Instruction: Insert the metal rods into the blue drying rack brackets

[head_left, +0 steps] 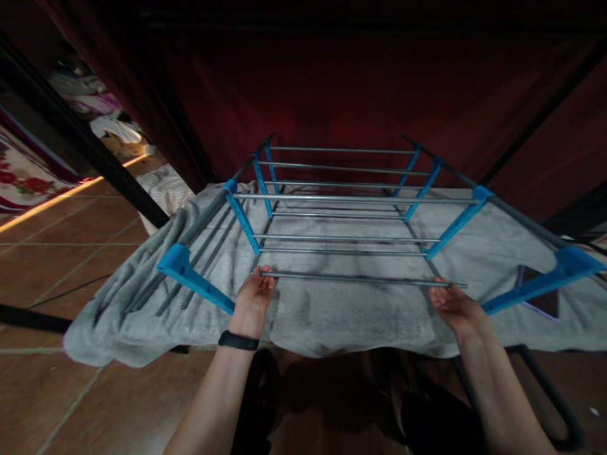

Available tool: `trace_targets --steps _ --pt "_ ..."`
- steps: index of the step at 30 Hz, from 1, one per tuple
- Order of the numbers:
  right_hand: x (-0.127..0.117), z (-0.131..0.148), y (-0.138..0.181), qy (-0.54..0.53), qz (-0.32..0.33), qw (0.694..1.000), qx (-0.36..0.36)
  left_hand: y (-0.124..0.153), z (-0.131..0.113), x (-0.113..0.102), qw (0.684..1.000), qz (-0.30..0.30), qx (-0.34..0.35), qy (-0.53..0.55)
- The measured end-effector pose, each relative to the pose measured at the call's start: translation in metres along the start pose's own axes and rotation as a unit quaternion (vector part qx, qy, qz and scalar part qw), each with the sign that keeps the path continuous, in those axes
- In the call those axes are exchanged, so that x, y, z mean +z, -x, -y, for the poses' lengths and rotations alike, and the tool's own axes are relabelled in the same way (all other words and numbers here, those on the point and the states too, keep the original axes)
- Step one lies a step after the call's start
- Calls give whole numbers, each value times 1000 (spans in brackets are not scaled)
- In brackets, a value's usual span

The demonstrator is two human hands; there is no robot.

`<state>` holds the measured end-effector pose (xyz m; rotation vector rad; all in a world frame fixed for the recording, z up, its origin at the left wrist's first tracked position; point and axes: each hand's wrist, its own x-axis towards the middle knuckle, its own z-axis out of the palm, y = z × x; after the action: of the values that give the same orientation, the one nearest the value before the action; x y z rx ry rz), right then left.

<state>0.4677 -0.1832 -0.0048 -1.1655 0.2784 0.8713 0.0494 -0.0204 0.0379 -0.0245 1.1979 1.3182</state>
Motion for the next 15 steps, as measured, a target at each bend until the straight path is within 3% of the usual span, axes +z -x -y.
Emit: trace_targets --steps 15 --pt "7 -5 5 -21 -7 1000 3 -3 -4 1 1000 -6 -1 -2"
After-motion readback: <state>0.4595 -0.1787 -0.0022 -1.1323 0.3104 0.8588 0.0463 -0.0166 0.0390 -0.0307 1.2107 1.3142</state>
